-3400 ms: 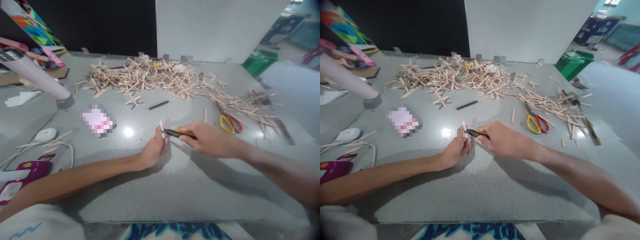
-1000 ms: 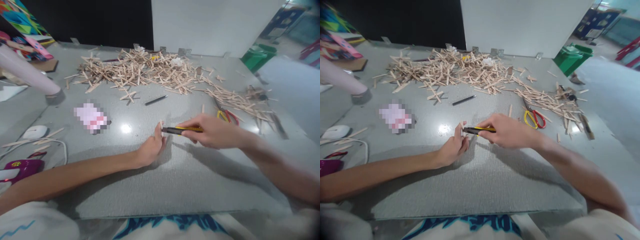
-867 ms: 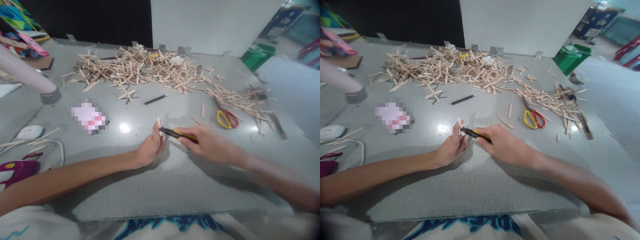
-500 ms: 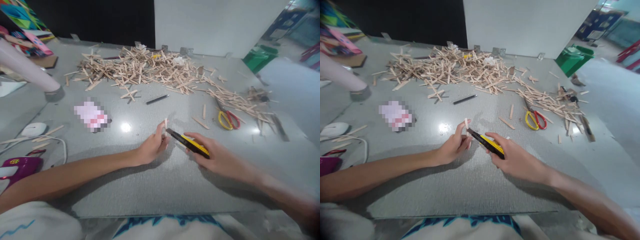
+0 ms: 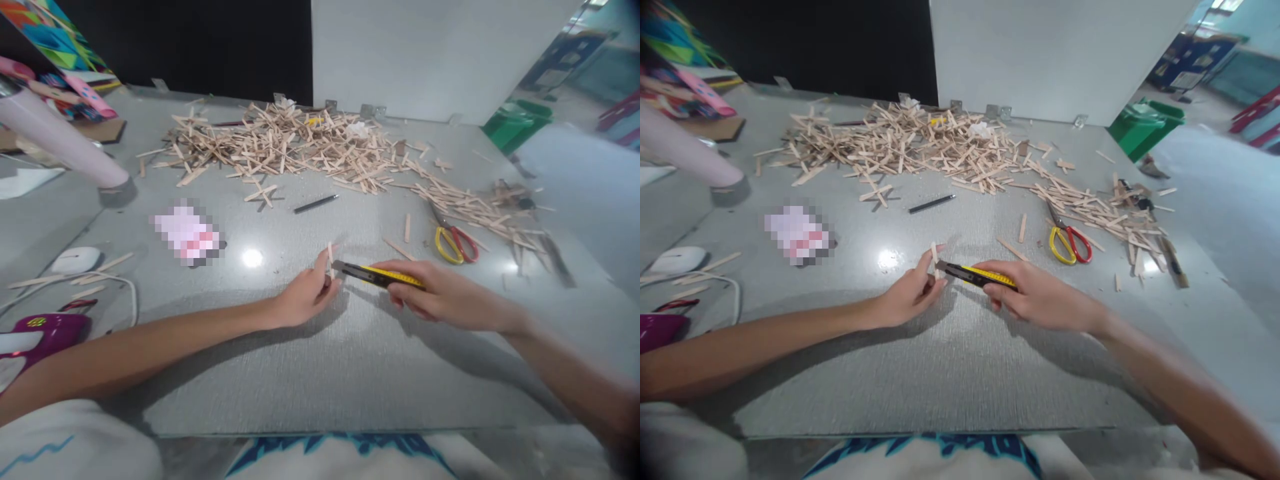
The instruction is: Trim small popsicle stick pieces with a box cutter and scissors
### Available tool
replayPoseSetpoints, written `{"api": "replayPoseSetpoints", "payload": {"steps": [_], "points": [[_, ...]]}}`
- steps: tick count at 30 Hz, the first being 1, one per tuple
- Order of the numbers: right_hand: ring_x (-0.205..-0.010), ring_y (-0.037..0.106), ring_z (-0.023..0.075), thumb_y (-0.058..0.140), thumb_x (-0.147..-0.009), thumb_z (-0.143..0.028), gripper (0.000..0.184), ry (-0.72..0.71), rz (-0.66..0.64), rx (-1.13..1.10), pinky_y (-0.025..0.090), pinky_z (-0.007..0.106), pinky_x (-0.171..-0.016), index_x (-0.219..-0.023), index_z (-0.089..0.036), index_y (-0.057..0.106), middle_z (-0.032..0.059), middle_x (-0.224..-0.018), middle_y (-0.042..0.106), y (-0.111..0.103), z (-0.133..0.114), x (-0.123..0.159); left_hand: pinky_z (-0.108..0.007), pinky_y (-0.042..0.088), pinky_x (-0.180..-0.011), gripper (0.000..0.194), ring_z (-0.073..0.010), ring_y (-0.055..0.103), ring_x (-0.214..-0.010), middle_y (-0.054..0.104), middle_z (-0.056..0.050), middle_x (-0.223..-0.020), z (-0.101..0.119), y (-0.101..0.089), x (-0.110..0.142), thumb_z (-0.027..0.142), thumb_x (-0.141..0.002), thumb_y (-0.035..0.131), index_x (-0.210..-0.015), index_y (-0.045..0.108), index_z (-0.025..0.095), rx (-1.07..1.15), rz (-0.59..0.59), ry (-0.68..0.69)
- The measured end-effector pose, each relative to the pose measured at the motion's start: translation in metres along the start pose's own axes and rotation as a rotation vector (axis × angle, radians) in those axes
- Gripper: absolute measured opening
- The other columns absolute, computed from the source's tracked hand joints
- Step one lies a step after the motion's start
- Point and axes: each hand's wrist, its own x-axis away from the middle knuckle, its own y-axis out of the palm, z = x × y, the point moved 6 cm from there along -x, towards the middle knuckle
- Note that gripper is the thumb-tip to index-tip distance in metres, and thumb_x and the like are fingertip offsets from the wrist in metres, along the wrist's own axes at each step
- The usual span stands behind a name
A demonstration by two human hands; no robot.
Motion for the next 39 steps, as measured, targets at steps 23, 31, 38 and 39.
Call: {"api": "replayPoseSetpoints", "payload": {"steps": [23,31,38,39], "points": [[-0.068,0.063,0.0178,0.050,-0.112,-0.033,0.048,-0.161,0.373,0.050,0.051,0.030,-0.071,-0.154,-0.016,0.065,0.0047,-0.089,0.077,0.062,0.016,-0.003,-0.028,0.045,-0.059,0.060,-0.0151,0.058,-0.052,0.056,0.010,-0.066,-0.011,0.003,0.002,0.028,-0.115,0.038,-0.164,0.010,0.007,-0.072,0.064,-0.060],[-0.066,0.061,0.0172,0.053,-0.113,-0.036,0.038,-0.181,0.169,0.159,0.048,0.028,-0.066,-0.136,-0.020,0.078,0.0022,-0.080,0.075,0.023,-0.003,-0.010,-0.027,0.043,-0.056,0.065,-0.0160,0.056,-0.051,0.055,0.009,-0.067,-0.017,0.007,0.002,0.033,-0.115,0.038,-0.164,0.009,0.003,-0.121,0.056,-0.082],[-0.080,0.070,0.0210,0.052,-0.113,-0.037,0.047,-0.172,0.285,0.118,0.054,0.030,-0.075,-0.154,-0.021,0.069,0.0079,-0.103,0.082,0.044,0.015,-0.005,-0.027,0.043,-0.057,0.069,-0.0162,0.057,-0.053,0.057,0.007,-0.067,-0.014,0.005,0.003,0.029,-0.114,0.043,-0.168,0.008,0.004,-0.103,0.074,-0.050],[-0.078,0.069,0.0203,0.053,-0.112,-0.038,0.046,-0.181,0.238,0.141,0.052,0.029,-0.072,-0.151,-0.022,0.072,0.0067,-0.100,0.082,0.033,0.010,-0.007,-0.026,0.042,-0.056,0.069,-0.0156,0.056,-0.052,0.057,0.007,-0.067,-0.014,0.006,0.003,0.030,-0.114,0.042,-0.168,0.008,0.004,-0.110,0.069,-0.045]]}}
